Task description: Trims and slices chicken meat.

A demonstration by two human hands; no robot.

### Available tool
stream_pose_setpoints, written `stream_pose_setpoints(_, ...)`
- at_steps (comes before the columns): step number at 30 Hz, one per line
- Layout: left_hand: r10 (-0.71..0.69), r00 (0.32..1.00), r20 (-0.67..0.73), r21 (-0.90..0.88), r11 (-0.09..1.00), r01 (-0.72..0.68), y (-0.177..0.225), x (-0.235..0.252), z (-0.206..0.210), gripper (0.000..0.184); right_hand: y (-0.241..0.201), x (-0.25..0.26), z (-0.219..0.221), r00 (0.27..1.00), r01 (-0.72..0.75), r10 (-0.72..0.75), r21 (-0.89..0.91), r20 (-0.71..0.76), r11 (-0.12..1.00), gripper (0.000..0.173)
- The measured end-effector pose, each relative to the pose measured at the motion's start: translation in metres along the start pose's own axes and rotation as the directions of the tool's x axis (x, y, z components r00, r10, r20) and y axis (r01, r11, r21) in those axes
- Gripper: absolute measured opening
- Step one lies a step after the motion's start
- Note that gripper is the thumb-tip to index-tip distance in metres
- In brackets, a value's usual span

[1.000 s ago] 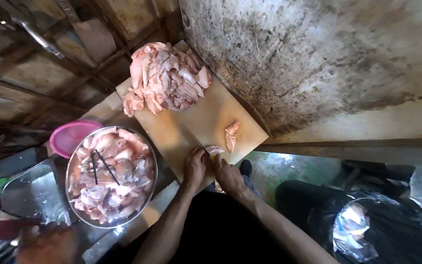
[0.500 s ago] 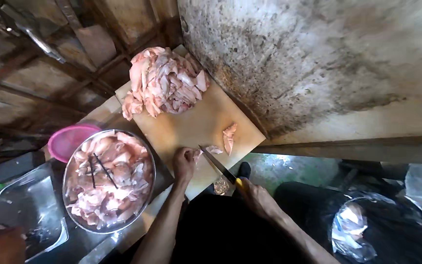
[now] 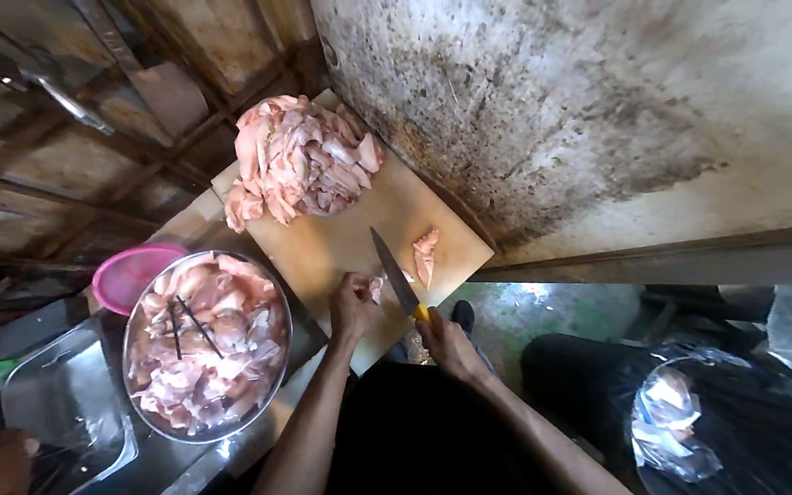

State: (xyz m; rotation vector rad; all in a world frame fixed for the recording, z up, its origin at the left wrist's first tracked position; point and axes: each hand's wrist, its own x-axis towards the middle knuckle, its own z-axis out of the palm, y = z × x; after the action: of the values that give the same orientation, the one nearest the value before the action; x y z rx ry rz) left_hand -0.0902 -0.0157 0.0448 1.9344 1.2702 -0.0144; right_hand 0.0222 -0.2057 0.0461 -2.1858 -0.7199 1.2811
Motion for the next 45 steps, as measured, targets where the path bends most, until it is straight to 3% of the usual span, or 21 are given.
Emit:
stream_pose_setpoints(2, -0.016, 1.0, 0.002, 0.009, 1.0, 0.016, -0.008, 0.001, -0.002, 0.033, -0.002, -0.003, -0.004, 1.0, 0.004, -0.004, -0.03, 0.013, 1.0, 0.039)
stream_pose_setpoints(8, 0.199, 0.963, -0.181, -0.028, 0.978, -0.207, -0.012, -0.004, 0.013, 0.021, 0.002, -0.015, -0.004, 1.0, 0.021, -0.022, -0.069, -0.009, 0.997, 0.041)
stream_pose_setpoints(14, 0.318, 0.925, -0.209, 0.027, 0.947, -0.32, -0.013, 0.002, 0.03, 0.011, 0.018, -0.008, -0.001, 0.999, 0.045, -0.042, -0.107, 0.034, 0.993, 0.044)
stream_pose_setpoints(24, 0.313, 0.915, -0.255, -0.008, 0.945, -0.326, -0.014, 0.008, 0.033, 0.009, 0.028, -0.014, -0.006, 0.996, 0.047, -0.04, -0.08, 0.083, 0.996, 0.043)
stream_pose_setpoints(35, 0.275, 0.936, -0.218, 0.03, 0.961, -0.275, -0.011, 0.01, 0.023, 0.008, -0.014, 0.022, -0.003, 0.997, 0.065, -0.055, -0.18, 0.059, 0.982, 0.036)
stream_pose_setpoints(45, 0.258, 0.951, -0.171, 0.002, 0.965, -0.261, -0.003, 0.009, 0.02, 0.008, -0.005, -0.005, -0.004, 0.995, 0.013, 0.009, -0.217, 0.098, 0.976, 0.038)
